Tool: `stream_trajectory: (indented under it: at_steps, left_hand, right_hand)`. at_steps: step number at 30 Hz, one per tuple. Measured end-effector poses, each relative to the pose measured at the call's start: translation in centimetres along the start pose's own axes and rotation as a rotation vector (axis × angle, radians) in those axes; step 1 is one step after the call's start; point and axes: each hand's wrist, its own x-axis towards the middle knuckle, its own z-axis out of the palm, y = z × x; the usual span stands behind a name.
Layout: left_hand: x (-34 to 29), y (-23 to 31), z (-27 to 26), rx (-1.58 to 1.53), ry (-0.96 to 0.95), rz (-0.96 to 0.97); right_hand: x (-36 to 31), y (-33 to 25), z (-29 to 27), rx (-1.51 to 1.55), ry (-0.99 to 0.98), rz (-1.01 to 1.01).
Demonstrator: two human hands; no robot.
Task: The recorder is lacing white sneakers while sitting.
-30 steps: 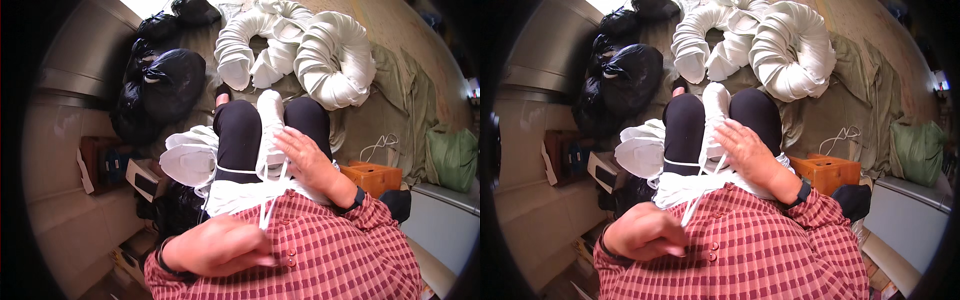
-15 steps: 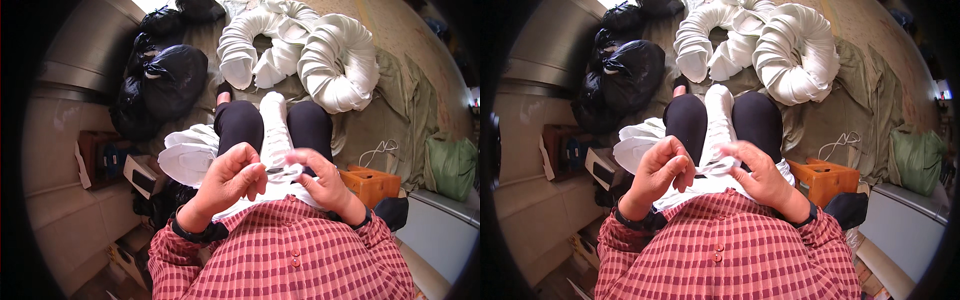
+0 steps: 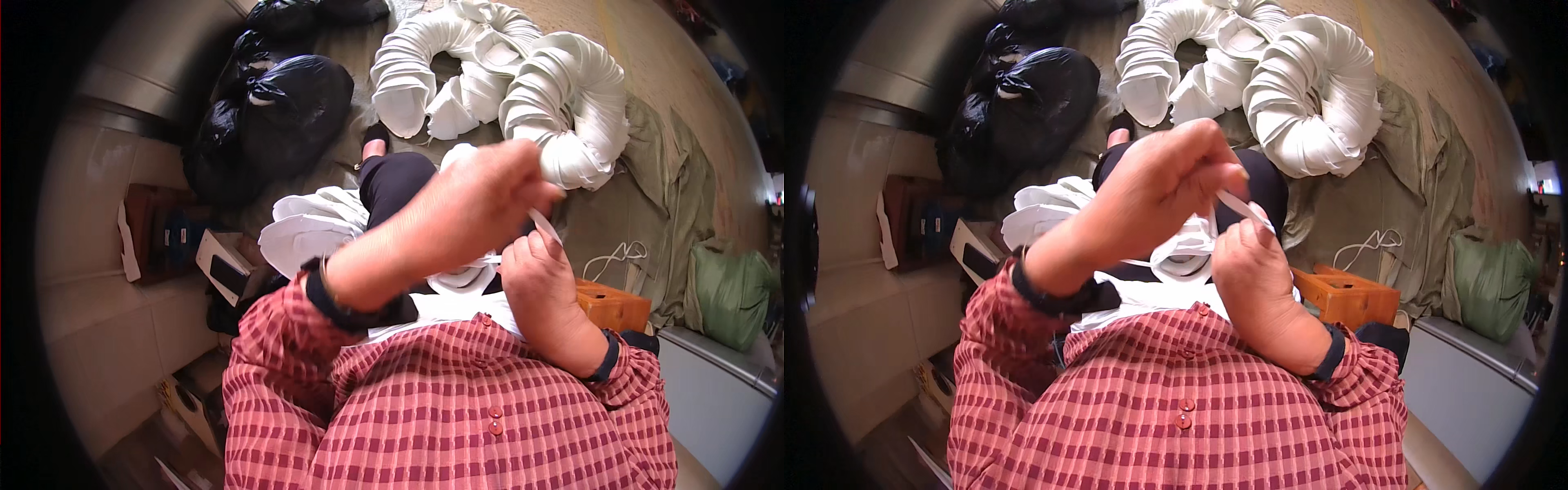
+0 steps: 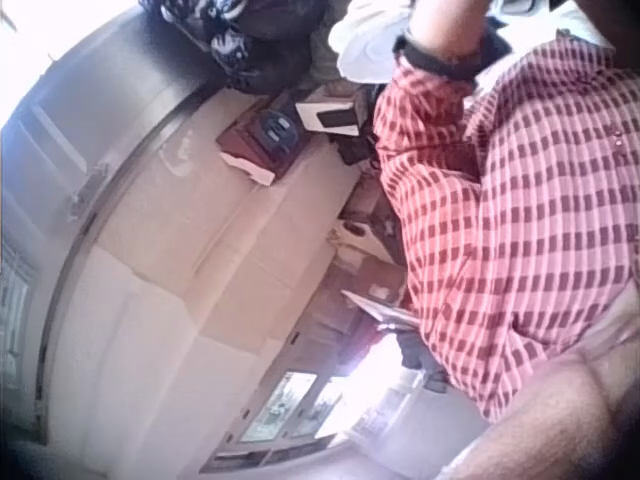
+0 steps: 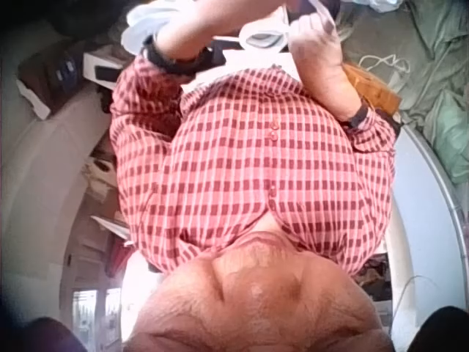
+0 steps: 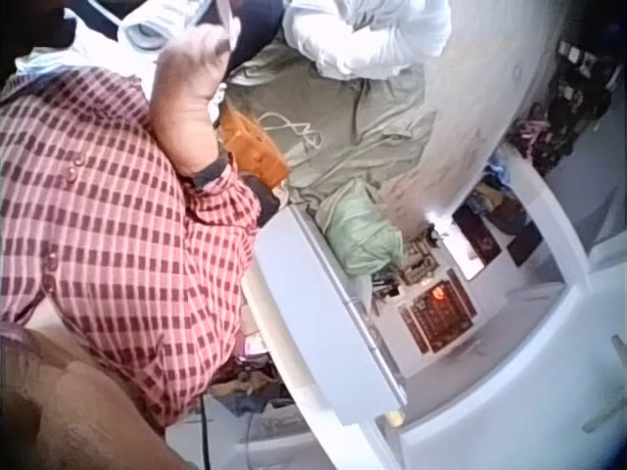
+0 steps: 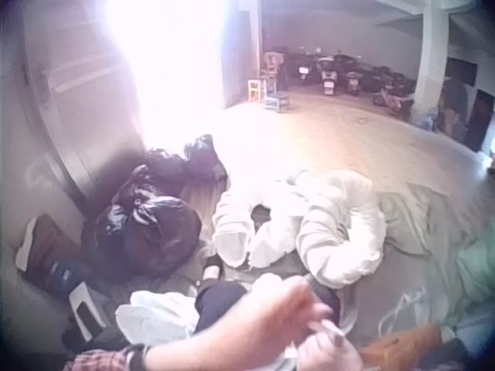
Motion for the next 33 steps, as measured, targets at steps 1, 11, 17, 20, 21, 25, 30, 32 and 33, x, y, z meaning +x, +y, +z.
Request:
stream_trajectory:
  at_steps: [1,11,17,20,21,25,30,32,33]
  left_hand:
    - [0.0,-2.0,-0.2,0.314,0.047,0.057]
    - [-9.9,-6.4,2.6,0.223,0.018,-0.425]
    - [-10.3,-4.8,3.8,0.389,-0.131,-0.054]
    - [-9.7,-4.4,4.3,0.484,-0.188,0.019]
    - [-9.6,-4.2,4.4,0.482,-0.188,0.019]
    - [-9.4,-1.8,4.6,0.478,-0.246,0.219]
    - [-8.8,-1.6,4.8,0.336,-0.21,0.252]
    - [-8.3,-1.2,3.9,0.311,-0.164,0.23]
    - [-8.1,-1.1,3.3,0.289,-0.117,0.204]
  right_hand:
    - [-0.1,0.4,0.7,0.116,-0.194,-0.011]
    - [-1.3,0.7,3.7,2.596,-0.225,0.776]
    - [-0.7,-0.9,3.9,1.776,-0.034,0.478]
    - [0.0,-1.3,3.6,1.536,0.069,0.398]
    - [0.1,-1.2,3.6,1.404,0.109,0.306]
    - [0.2,-0.3,2.4,1.129,0.168,0.24]
    - [-0.7,0.0,3.8,0.972,0.263,0.146]
    - [-1.2,0.2,3.6,0.889,0.285,0.095]
    - [-1.3,0.2,3.4,0.808,0.306,0.04]
